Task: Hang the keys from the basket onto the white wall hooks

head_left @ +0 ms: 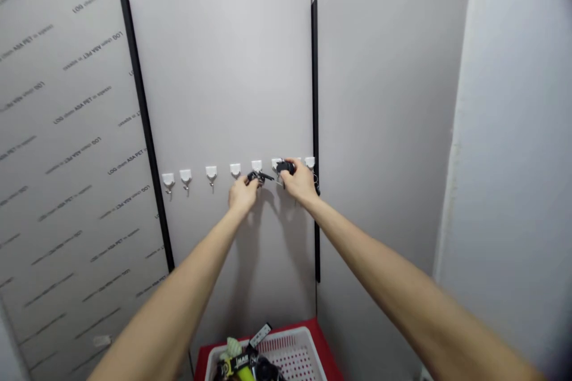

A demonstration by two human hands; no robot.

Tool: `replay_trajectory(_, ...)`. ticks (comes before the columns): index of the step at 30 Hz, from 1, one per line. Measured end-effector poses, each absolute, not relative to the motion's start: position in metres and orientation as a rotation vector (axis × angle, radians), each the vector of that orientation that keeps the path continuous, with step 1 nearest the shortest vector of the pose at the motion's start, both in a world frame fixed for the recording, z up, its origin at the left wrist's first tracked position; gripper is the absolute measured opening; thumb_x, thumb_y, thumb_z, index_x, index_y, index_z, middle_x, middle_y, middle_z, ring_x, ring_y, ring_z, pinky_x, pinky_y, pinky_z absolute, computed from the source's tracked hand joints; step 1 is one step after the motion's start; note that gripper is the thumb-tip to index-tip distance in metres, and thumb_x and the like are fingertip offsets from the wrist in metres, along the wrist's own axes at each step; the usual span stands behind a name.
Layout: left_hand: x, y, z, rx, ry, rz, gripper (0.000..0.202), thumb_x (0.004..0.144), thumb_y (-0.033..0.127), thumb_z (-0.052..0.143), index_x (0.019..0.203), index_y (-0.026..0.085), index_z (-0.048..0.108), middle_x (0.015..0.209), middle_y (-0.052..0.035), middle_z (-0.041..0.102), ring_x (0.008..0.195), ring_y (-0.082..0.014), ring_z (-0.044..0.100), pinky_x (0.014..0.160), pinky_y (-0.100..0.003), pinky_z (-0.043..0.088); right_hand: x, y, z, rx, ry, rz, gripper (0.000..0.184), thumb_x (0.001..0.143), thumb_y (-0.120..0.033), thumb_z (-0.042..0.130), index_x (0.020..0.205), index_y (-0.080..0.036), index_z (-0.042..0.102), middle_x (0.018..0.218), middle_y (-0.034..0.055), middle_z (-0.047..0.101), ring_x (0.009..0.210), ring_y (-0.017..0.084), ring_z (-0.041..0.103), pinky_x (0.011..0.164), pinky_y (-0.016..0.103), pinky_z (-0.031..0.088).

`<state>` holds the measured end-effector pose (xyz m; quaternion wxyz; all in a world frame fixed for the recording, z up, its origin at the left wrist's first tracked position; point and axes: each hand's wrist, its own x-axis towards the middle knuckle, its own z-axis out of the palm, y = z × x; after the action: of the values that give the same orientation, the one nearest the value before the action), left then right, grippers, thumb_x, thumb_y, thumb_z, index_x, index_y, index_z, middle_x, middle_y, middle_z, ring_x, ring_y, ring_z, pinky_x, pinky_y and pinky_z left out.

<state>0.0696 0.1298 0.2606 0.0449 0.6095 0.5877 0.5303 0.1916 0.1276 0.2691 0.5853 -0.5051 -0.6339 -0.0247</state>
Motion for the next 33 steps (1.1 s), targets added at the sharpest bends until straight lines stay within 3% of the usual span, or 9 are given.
replay_trajectory(8, 0.065, 0.133, 0.315, 2.033, 1.740, 1.465, 0.022, 0.061, 0.026, 0.042, 0.073, 0.012, 0.055, 0.061, -0.0034, 0.058, 0.053, -0.0103, 0.053, 0.050, -0.019, 0.038, 0.178, 0.134, 0.304, -1.112, -1.777, 0.008, 0.035, 0.061, -0.018, 0.042, 0.095, -0.017, 0.048, 0.084, 0.0016, 0.056, 0.075, 0.011, 0.049, 0.069, 0.022, 0.037)
replay_trajectory(14, 0.059, 0.126, 0.326, 2.015, 1.860, 0.894, 0.017, 0.057, 0.022, 0.051, 0.062, 0.006, 0.056, 0.041, -0.0027, 0.050, 0.045, -0.0120, 0.051, 0.046, -0.021, 0.038, 0.183, 0.134, 0.294, -1.199, -1.840, 0.092, 0.033, 0.059, -0.020, 0.044, 0.091, -0.018, 0.052, 0.077, 0.0013, 0.057, 0.067, 0.011, 0.050, 0.062, 0.022, 0.039)
replay_trajectory(21, 0.068, 0.132, 0.329, 1.904, 1.663, 1.535, 0.023, 0.067, 0.025, 0.039, 0.079, 0.010, 0.052, 0.058, -0.0030, 0.055, 0.045, -0.0065, 0.049, 0.046, -0.017, 0.038, 0.191, 0.129, 0.282, -1.078, -1.721, 0.045, 0.036, 0.060, -0.017, 0.041, 0.095, -0.018, 0.049, 0.079, -0.0001, 0.056, 0.069, 0.009, 0.048, 0.068, 0.022, 0.037)
replay_trajectory(29, 0.053, 0.111, 0.331, 1.972, 1.702, 0.683, 0.013, 0.061, 0.024, 0.050, 0.055, 0.012, 0.052, 0.038, 0.0026, 0.044, 0.032, -0.0044, 0.038, 0.039, -0.017, 0.031, 0.209, 0.122, 0.257, -1.066, -1.746, 0.169, 0.034, 0.059, -0.018, 0.041, 0.092, -0.017, 0.051, 0.074, 0.0002, 0.055, 0.063, 0.008, 0.049, 0.066, 0.023, 0.038)
replay_trajectory(33, 0.051, 0.113, 0.311, 1.845, 1.706, 0.886, 0.015, 0.062, 0.025, 0.049, 0.053, 0.012, 0.049, 0.036, 0.0034, 0.042, 0.032, -0.0042, 0.037, 0.035, -0.016, 0.027, 0.219, 0.121, 0.242, -1.112, -1.772, 0.221, 0.033, 0.060, -0.019, 0.041, 0.091, -0.017, 0.051, 0.070, 0.0001, 0.055, 0.059, 0.008, 0.048, 0.063, 0.022, 0.038)
